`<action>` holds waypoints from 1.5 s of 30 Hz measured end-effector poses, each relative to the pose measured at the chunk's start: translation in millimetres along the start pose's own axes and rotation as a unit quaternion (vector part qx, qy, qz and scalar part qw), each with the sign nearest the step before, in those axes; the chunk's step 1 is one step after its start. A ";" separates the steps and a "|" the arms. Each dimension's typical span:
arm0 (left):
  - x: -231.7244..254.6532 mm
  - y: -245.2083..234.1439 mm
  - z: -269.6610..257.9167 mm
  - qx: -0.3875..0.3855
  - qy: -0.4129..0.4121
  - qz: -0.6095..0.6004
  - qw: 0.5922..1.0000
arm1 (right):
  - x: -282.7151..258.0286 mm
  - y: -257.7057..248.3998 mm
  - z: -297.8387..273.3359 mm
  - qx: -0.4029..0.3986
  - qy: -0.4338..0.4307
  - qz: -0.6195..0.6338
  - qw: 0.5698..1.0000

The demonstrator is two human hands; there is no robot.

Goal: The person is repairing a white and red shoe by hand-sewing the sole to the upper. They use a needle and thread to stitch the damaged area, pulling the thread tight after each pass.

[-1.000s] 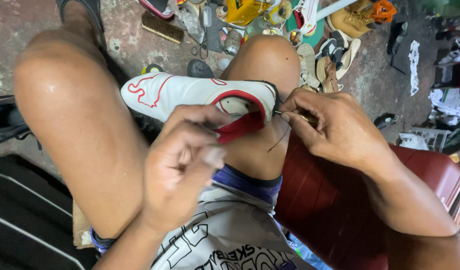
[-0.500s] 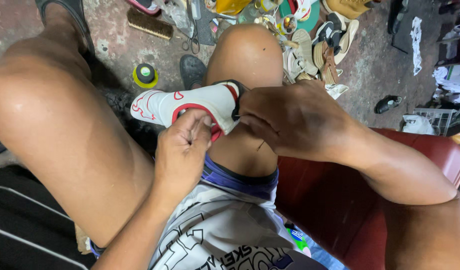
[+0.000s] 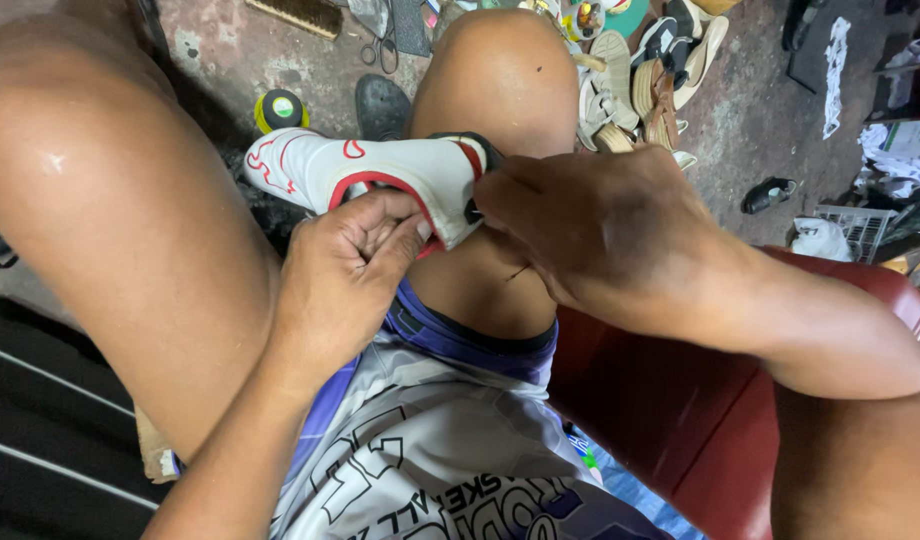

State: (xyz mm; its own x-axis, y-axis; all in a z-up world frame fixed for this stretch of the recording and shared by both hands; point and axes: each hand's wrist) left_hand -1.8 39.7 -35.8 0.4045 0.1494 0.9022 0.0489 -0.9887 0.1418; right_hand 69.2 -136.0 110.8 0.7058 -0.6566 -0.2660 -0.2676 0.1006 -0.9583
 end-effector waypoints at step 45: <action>66.8 -24.5 -42.6 0.179 0.367 0.254 0.877 | 29.4 9.2 10.3 0.102 -0.070 -0.002 0.992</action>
State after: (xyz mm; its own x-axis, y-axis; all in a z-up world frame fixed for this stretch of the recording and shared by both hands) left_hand -14.9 74.5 38.3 -0.2340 -0.4726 0.8496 0.3689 -0.8517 -0.3722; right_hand 94.3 -146.7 93.1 0.7943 -0.5491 -0.2601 -0.1358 0.2568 -0.9569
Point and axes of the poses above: each hand's wrist, its own z-axis towards the middle knuckle, its own y-axis out of the palm, x = y × z, and after that the axes turned 11 degrees about x, right-handed
